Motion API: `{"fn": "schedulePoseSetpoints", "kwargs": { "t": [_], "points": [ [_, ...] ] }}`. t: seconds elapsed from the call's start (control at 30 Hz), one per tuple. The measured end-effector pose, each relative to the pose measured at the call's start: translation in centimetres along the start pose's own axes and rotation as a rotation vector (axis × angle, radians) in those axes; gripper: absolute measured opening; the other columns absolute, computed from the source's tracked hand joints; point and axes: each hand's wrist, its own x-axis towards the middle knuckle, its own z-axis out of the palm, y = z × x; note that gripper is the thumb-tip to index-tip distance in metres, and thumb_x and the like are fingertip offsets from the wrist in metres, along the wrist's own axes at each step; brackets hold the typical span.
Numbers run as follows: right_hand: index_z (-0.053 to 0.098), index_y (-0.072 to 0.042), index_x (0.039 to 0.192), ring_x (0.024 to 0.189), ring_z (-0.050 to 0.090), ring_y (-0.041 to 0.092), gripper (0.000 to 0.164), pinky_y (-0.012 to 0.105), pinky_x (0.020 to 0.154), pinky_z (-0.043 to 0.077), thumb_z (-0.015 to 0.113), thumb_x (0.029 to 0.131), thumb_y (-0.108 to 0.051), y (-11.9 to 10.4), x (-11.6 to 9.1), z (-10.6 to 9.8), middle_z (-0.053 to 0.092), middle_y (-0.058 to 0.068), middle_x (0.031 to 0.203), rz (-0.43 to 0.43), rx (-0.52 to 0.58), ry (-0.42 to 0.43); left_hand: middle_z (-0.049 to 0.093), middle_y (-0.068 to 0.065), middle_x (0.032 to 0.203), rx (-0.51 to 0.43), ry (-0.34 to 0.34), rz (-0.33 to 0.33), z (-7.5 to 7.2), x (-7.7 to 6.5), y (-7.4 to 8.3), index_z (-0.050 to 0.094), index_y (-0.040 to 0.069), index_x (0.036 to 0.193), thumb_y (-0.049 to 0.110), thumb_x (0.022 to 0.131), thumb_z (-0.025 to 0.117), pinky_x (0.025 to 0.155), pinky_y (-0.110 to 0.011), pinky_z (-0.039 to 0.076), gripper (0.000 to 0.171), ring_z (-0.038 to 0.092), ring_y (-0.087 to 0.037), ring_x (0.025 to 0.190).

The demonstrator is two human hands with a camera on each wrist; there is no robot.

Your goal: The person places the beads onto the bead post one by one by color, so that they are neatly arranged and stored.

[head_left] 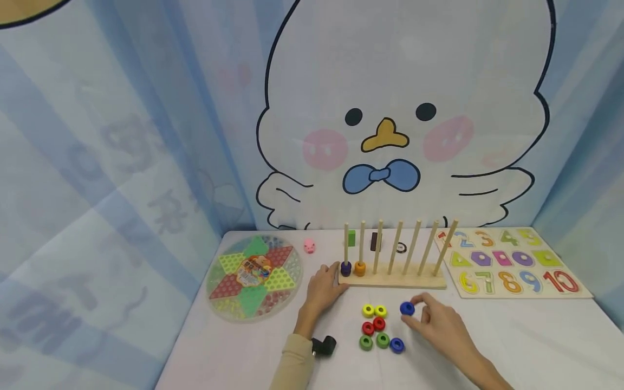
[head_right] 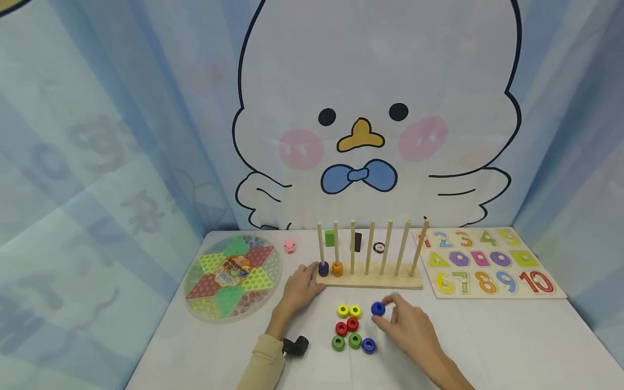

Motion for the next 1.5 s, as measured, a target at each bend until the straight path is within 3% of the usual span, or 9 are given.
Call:
{"fn": "schedulePoseSetpoints", "kwargs": {
  "t": [0.17,0.27,0.6,0.8,0.87,1.07,1.17,1.3,1.5],
  "points": [
    [0.061,-0.006,0.115,0.045,0.038,0.012,0.041,0.025,0.043,0.029,0.070,0.086,-0.034,-4.5,4.5,-3.5,0.045,-0.005,0.056,-0.233,0.011,0.271,0.048,0.000,0.091,-0.020,0.009,-0.012,0.0,-0.2,-0.2,0.048,0.015,0.140,0.048,0.084,0.068,0.060,-0.025,0.033,0.069,0.040,-0.012,0.071],
    [0.061,-0.004,0.116,0.044,0.037,0.013,0.042,0.027,0.041,0.028,0.068,0.088,-0.034,-6.6,7.2,-4.8,0.045,-0.003,0.056,-0.302,-0.013,0.363,0.049,0.000,0.091,-0.026,0.014,0.002,0.2,-0.4,-0.3,0.048,0.014,0.140,0.047,0.084,0.068,0.060,-0.026,0.034,0.068,0.041,-0.012,0.071],
    [0.060,-0.002,0.118,0.047,0.046,0.015,0.045,0.029,0.043,0.036,0.066,0.089,-0.035,-8.2,11.1,-5.0,0.058,0.002,0.063,-0.252,-0.109,0.248,0.052,-0.002,0.095,-0.010,0.016,0.024,0.8,-0.4,-0.1,0.048,0.014,0.140,0.046,0.084,0.067,0.063,-0.027,0.036,0.067,0.042,-0.012,0.073],
    [0.059,-0.006,0.122,0.045,0.040,0.014,0.042,0.028,0.043,0.032,0.068,0.088,-0.029,-6.9,9.3,-3.6,0.048,-0.002,0.057,-0.319,0.033,0.370,0.052,-0.002,0.096,-0.009,0.018,0.016,0.4,-0.2,0.1,0.048,0.014,0.140,0.047,0.085,0.067,0.064,-0.027,0.037,0.067,0.042,-0.013,0.074],
    [0.059,-0.007,0.119,0.047,0.040,0.014,0.039,0.027,0.043,0.032,0.068,0.089,-0.029,-5.7,7.7,-2.5,0.046,-0.003,0.057,-0.290,0.121,0.317,0.051,-0.002,0.096,-0.014,0.014,0.016,0.5,-0.2,0.2,0.048,0.014,0.140,0.047,0.085,0.067,0.064,-0.027,0.036,0.067,0.042,-0.012,0.074],
    [0.053,0.000,0.117,0.047,0.036,0.009,0.047,0.023,0.045,0.031,0.074,0.082,-0.023,-0.1,2.4,2.0,0.044,-0.003,0.055,-0.008,0.354,-0.213,0.052,-0.001,0.096,0.004,-0.002,0.018,0.4,-0.2,0.3,0.047,0.015,0.140,0.048,0.085,0.066,0.064,-0.026,0.036,0.067,0.042,-0.011,0.073],
    [0.046,0.006,0.118,0.047,0.036,0.007,0.056,0.022,0.046,0.032,0.078,0.078,-0.017,2.3,1.0,3.6,0.043,-0.004,0.055,0.008,0.441,-0.365,0.051,-0.001,0.095,0.013,0.014,0.012,0.2,-0.1,0.1,0.048,0.015,0.140,0.048,0.085,0.067,0.062,-0.026,0.035,0.067,0.042,-0.011,0.072],
    [0.051,0.005,0.111,0.046,0.036,0.004,0.050,0.020,0.046,0.031,0.079,0.077,-0.020,4.0,0.1,4.5,0.043,-0.005,0.055,-0.034,0.495,-0.449,0.051,-0.001,0.094,0.010,0.020,0.008,0.0,0.0,0.0,0.048,0.015,0.140,0.048,0.084,0.067,0.061,-0.025,0.035,0.067,0.042,-0.012,0.071],
    [0.064,-0.008,0.097,0.043,0.035,0.004,0.032,0.020,0.042,0.028,0.073,0.082,-0.034,4.1,-0.5,4.5,0.045,-0.006,0.052,-0.088,0.341,-0.388,0.050,-0.001,0.093,0.002,0.010,0.017,0.1,0.0,0.0,0.047,0.015,0.140,0.048,0.085,0.066,0.061,-0.025,0.035,0.067,0.042,-0.011,0.072]
  ]
}}
